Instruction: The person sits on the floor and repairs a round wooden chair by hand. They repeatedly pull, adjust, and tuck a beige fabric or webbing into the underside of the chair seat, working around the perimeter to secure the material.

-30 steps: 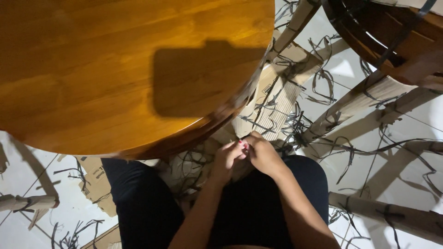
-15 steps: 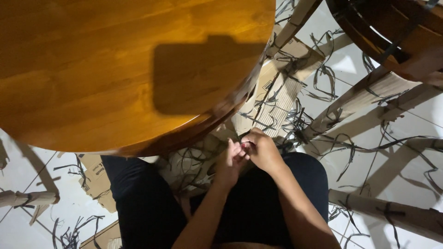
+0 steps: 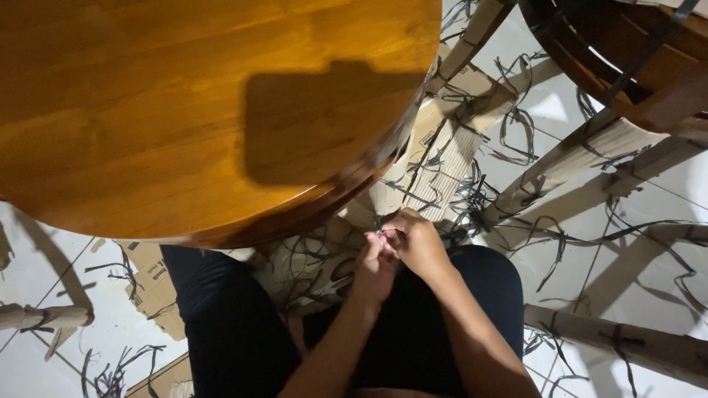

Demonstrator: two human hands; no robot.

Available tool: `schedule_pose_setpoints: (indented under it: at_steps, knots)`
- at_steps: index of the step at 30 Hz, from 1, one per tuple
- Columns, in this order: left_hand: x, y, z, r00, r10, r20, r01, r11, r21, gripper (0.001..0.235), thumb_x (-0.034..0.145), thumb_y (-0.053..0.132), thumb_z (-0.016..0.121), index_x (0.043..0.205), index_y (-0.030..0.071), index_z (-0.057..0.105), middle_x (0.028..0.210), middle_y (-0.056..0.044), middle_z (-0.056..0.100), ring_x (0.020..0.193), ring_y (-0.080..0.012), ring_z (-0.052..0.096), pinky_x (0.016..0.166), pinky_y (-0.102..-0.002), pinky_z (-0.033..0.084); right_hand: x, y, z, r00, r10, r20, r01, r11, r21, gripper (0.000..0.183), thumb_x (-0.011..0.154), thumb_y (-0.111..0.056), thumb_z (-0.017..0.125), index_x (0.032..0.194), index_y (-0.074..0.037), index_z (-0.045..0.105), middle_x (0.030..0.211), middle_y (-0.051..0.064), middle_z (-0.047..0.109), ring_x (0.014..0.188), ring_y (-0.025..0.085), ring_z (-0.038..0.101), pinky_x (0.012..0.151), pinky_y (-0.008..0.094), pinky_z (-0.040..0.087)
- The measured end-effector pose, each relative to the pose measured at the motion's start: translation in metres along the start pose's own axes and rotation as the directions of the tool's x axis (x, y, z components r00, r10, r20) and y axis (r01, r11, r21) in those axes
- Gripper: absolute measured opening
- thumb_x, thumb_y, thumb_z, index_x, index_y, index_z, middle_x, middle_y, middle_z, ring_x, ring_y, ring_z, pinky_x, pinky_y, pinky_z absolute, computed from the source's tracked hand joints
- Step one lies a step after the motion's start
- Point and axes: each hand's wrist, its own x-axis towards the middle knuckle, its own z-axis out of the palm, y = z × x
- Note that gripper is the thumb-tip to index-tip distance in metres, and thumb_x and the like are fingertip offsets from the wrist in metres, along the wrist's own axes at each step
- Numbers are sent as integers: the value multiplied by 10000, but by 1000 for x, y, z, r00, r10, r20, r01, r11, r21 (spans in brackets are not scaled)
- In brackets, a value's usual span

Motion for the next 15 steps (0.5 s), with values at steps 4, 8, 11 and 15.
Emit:
schedule_pose_setpoints:
  at_steps: [4, 8, 11, 15]
  knots:
    - [1, 10, -7, 999, -27, -25, 21, 971, -238, 221, 1012, 312, 682, 910, 118, 659, 858, 13, 641, 816, -131, 627, 811, -279, 547, 0, 5, 2, 1000, 5, -17, -5, 1000, -4, 32, 864, -102, 747, 842, -113, 768, 797, 128, 651, 802, 379, 689, 716, 423, 563]
    - [-41, 28, 37, 995, -93, -20, 90, 987, -131, 266, 946, 356, 748, 1097, 139, 723, 1032, -7, 730, 880, -137, 680, 800, -269, 582, -1, -4, -3, 1000, -12, -19, 12, 1000, 21, 28, 865, -85, 741, 868, -105, 761, 792, 123, 649, 797, 360, 700, 717, 419, 562]
    - [-23, 28, 30, 998, 15, -55, -14, 999, 33, 275, 946, 266, 766, 1156, 111, 680, 1002, 37, 668, 879, -74, 647, 762, -178, 559, -3, -7, -3, 997, -33, -65, 36, 999, 41, 63, 838, -41, 757, 829, -103, 768, 758, 120, 666, 758, 359, 703, 696, 399, 569]
    - [-1, 25, 20, 993, 115, -36, -111, 989, 96, 310, 973, 301, 722, 1190, 89, 659, 1031, 33, 633, 909, -74, 629, 790, -169, 555, -3, 5, -2, 989, 17, -144, -3, 996, 93, 48, 819, -36, 808, 842, -74, 790, 754, 95, 714, 731, 290, 730, 698, 358, 576]
